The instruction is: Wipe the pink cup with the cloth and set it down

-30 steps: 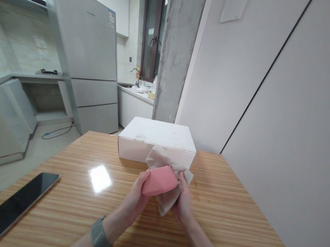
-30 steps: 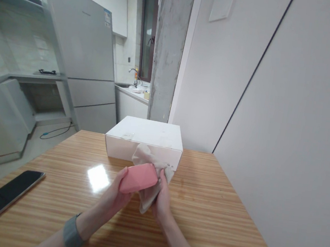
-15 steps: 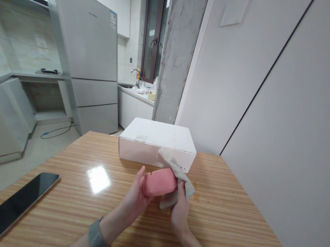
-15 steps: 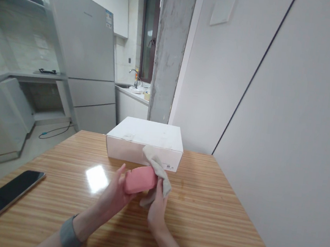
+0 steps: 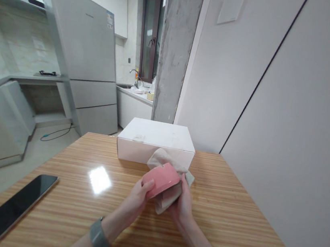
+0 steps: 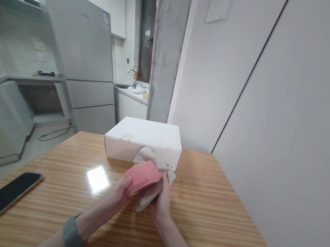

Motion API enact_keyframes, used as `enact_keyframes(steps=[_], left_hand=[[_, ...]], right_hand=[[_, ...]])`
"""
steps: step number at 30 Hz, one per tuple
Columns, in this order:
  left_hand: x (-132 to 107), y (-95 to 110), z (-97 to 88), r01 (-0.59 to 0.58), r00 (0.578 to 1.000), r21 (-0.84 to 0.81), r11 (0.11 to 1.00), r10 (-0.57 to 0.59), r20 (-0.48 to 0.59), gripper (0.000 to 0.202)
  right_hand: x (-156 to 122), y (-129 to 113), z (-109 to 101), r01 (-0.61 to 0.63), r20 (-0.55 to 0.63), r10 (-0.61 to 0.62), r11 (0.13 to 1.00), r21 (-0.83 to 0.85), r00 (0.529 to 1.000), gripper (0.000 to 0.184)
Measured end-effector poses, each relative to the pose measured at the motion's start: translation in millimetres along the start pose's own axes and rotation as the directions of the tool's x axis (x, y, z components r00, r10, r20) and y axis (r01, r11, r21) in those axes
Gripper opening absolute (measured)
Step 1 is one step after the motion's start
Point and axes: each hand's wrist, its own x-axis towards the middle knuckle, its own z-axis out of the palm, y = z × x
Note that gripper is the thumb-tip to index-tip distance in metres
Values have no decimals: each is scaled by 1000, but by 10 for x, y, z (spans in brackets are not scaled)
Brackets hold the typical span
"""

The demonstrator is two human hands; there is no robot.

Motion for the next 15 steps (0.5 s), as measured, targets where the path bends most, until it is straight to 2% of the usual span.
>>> enact_keyframes(steps=[3,5,7,9,12,13,15], left_hand=[[-1,12,-1,-11,998,56,998,14,-54,52],[3,12,-10,-6,993,85,996,16,-113,55],[12,25,-23,5,991,83,997,6,-132,54],[26,59,-37,61,993,38,997,-57,-104,52],[48,116,-46,182,982,-17,983,-183,-50,52],[52,125,-44,182,982,-4,983,-182,-42,50],[51,122,-31,98,994,56,994,-95,-61,48]], right_hand=[[-7,42,-75,184,-1,-188,964,-190,982,43],[-28,102,-148,354,53,-357,876,-329,933,43],[-40,161,-213,448,130,-435,794,-411,891,43],[-22,185,-250,437,107,-438,782,-445,893,41],[61,140,-252,334,-70,-388,861,-383,919,41],[91,115,-241,308,-109,-361,890,-336,926,42],[131,79,-212,293,-113,-330,920,-258,937,45]])
